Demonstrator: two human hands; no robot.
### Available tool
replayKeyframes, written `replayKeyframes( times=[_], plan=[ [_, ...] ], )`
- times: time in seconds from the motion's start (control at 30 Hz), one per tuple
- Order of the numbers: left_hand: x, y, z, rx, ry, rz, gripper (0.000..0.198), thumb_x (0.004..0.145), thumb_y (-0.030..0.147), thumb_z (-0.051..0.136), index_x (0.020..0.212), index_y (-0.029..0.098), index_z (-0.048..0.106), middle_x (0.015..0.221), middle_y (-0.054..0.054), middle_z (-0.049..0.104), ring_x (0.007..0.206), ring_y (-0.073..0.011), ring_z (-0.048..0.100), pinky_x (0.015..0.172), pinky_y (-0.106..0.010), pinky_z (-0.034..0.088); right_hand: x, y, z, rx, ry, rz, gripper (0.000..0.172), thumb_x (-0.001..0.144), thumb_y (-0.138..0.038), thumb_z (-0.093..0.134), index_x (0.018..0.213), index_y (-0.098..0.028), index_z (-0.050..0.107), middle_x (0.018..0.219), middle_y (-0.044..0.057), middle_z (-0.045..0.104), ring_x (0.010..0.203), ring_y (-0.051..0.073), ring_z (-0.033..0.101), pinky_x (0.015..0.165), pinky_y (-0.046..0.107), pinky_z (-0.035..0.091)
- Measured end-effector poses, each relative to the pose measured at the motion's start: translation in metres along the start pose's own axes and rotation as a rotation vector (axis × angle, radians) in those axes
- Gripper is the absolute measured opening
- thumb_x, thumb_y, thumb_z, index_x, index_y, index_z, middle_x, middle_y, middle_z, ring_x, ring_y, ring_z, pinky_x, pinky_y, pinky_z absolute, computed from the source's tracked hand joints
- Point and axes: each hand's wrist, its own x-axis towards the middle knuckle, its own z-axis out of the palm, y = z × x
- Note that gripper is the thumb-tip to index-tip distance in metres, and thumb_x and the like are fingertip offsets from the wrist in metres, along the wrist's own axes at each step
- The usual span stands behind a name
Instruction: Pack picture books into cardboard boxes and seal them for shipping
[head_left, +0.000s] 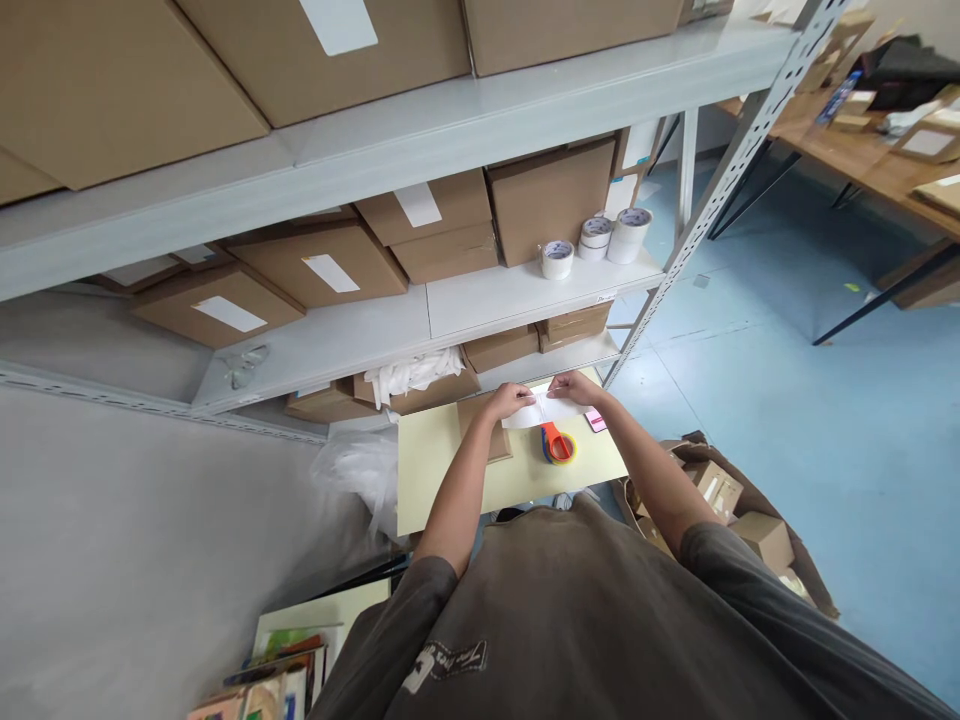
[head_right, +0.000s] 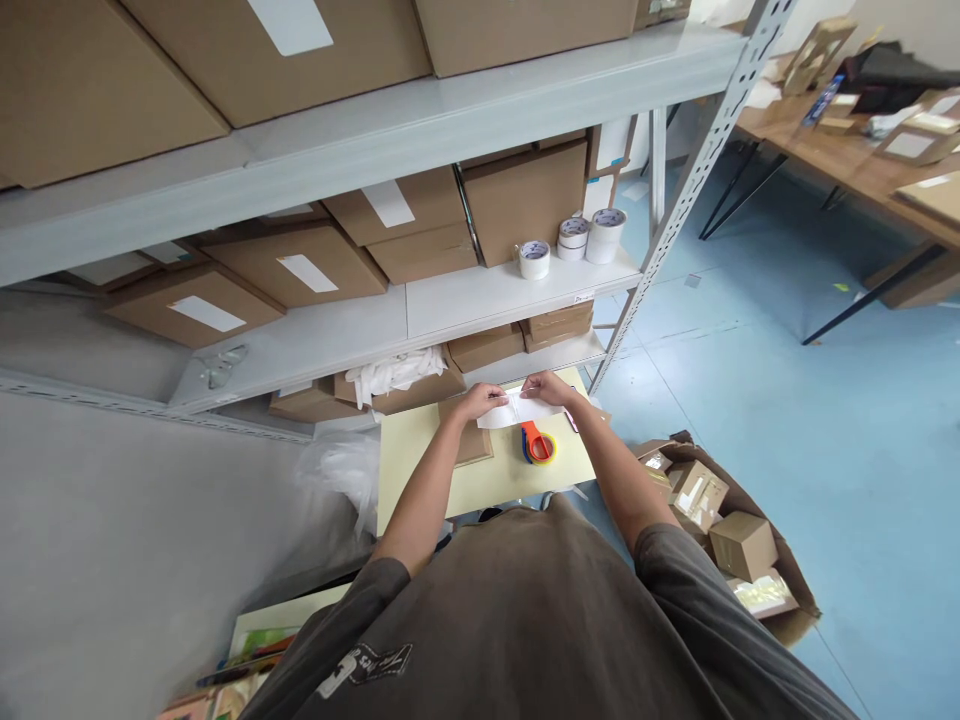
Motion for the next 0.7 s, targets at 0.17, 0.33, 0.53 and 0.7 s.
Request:
replayKeyframes(
  times=[0.17,0.33,0.53,0.7],
  plan=[
    [0.005,-0.02,0.002,-0.027,0.133,0.017,0.031,0.079,0.048,0.076,0.08,0.018,0.081,0.083,-0.004,0.078,0.08,-0.0221,0.067,0.075,-0.03,0.05,-0.021,0.02,-0.035,-0.031,0.211,0.054,0.044,0.068,-0.063,0.084,0.073,-0.02,0.074,0.074,0.005,0.074,0.069,0.02,0.064,0.062,0.03,0.05],
    [0.021,-0.034,0.013,-0.129,0.283,-0.067,0.031,0.082,0.046,0.077,0.089,0.016,0.084,0.093,-0.009,0.081,0.086,-0.0239,0.07,0.08,-0.033,0.054,-0.037,0.027,-0.051,0.067,0.22,0.127,0.049,0.066,-0.065,0.086,0.079,-0.02,0.073,0.073,0.004,0.072,0.065,0.02,0.062,0.059,0.031,0.05],
    [0.044,-0.008,0.045,-0.124,0.489,0.03,0.041,0.079,0.037,0.084,0.116,0.019,0.081,0.117,-0.012,0.077,0.115,-0.0264,0.068,0.107,-0.04,0.05,-0.018,0.008,-0.008,0.114,0.103,0.02,0.043,0.076,-0.061,0.077,0.09,-0.02,0.077,0.084,0.004,0.076,0.075,0.02,0.065,0.066,0.029,0.052],
    [0.004,-0.004,0.032,-0.304,0.443,-0.019,0.039,0.092,0.051,0.066,0.103,0.016,0.081,0.095,-0.009,0.079,0.091,-0.021,0.071,0.086,-0.032,0.055,-0.004,-0.007,-0.001,0.007,0.053,-0.139,0.031,0.082,-0.05,0.073,0.089,-0.022,0.083,0.096,0.006,0.078,0.082,0.021,0.068,0.077,0.034,0.055]
  ],
)
